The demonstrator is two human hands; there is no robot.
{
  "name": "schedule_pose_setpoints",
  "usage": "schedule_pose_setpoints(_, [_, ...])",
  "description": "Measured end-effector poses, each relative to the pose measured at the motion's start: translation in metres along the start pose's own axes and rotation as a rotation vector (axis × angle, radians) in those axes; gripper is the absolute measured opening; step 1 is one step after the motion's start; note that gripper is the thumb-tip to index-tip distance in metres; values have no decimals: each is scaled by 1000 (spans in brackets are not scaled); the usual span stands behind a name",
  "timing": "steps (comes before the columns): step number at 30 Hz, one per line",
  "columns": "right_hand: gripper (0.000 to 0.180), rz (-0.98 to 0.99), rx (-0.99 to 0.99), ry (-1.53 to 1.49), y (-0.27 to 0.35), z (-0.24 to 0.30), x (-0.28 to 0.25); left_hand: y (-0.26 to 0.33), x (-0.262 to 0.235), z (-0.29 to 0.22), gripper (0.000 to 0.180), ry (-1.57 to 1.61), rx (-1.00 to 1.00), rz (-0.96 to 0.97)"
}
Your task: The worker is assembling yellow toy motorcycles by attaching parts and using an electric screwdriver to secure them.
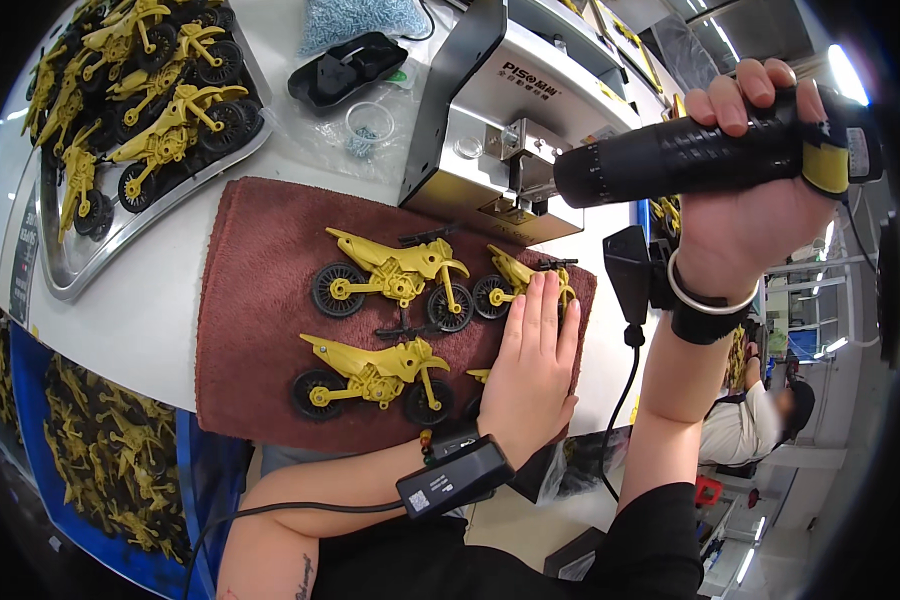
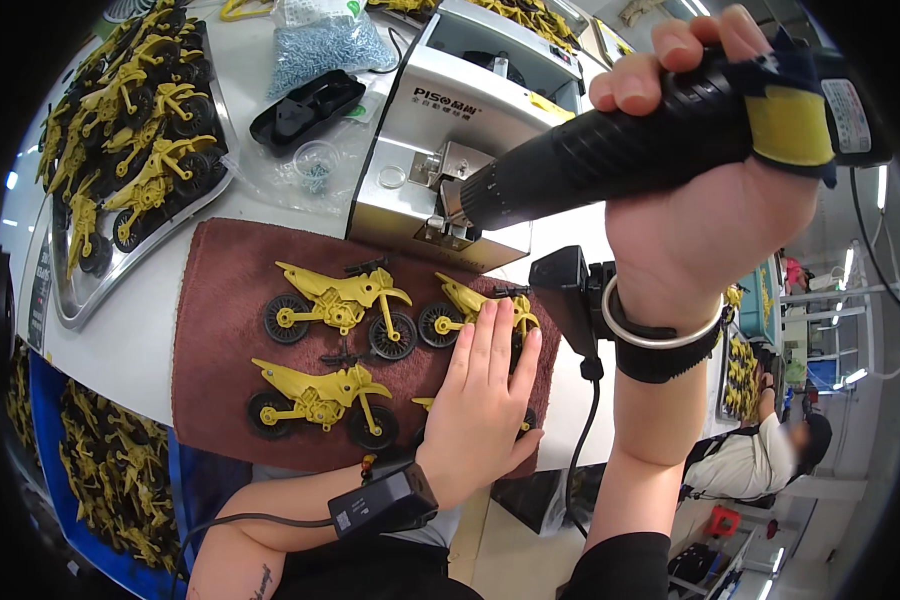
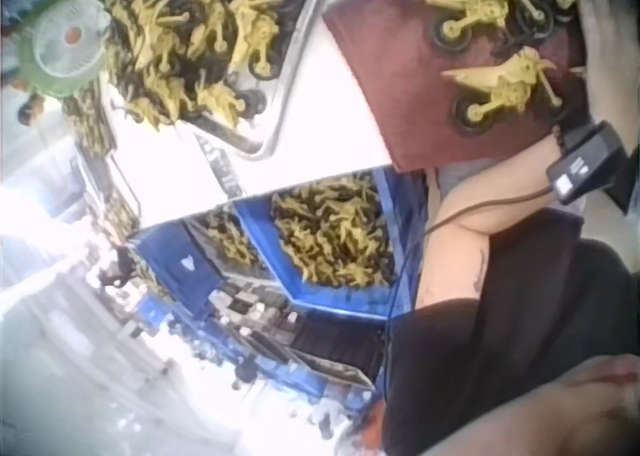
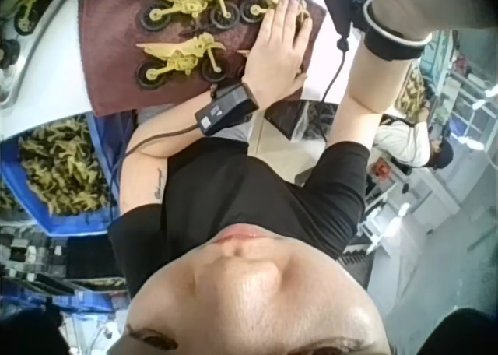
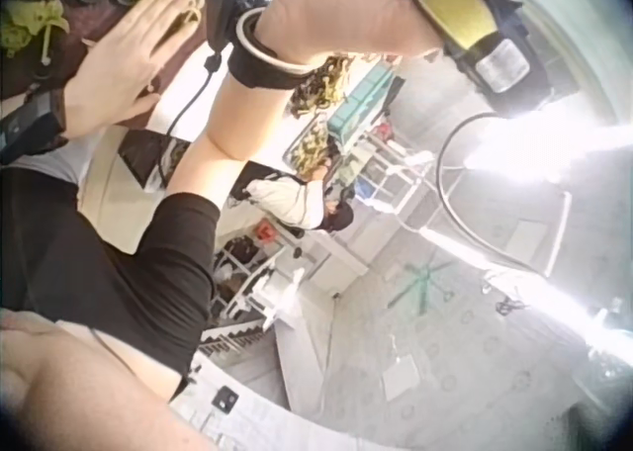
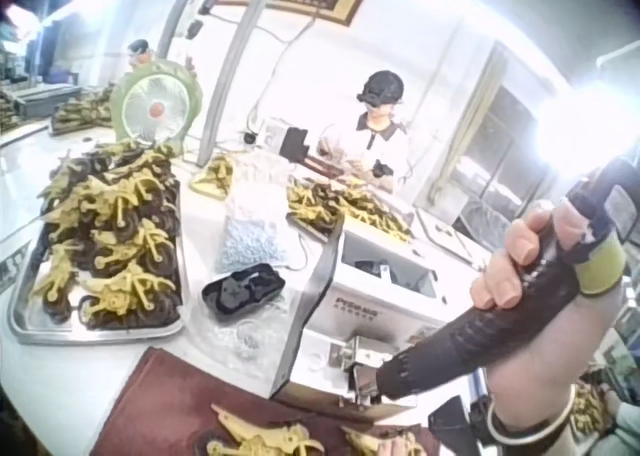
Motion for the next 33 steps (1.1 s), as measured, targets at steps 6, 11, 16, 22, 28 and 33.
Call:
schedule_pose_setpoints(6, [17, -25, 36, 41, 0, -6, -1, 1, 1, -1, 82, -16, 4, -26])
schedule_pose_setpoints(11, [18, 17, 19, 33, 2, -11, 3, 2, 1, 0, 82, -26, 3, -23])
schedule_pose_setpoints(16, [23, 38, 84, 45, 22, 0, 14, 0, -1, -3, 81, -17, 16, -34])
schedule_pose_setpoints(22, [20, -60, 96, 129, 61, -13, -2, 1, 9, -1, 71, -43, 6, 17])
schedule_pose_setpoints(28, [21, -126, -2, 94, 62, -16, -15, 2, 1, -4, 63, -84, 33, -74])
schedule_pose_setpoints(33, [19, -114, 45, 72, 63, -32, -14, 0, 4, -3, 63, -86, 25, -31])
Point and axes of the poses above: each hand's wrist, its own y-axis away from the middle knuckle, its own x-axis out of the palm, z = x × y, the point moved 9 cm from there along -y, towards the middle knuckle, and after that the axes turned 4 degrees about y, right-handed, at the moved point
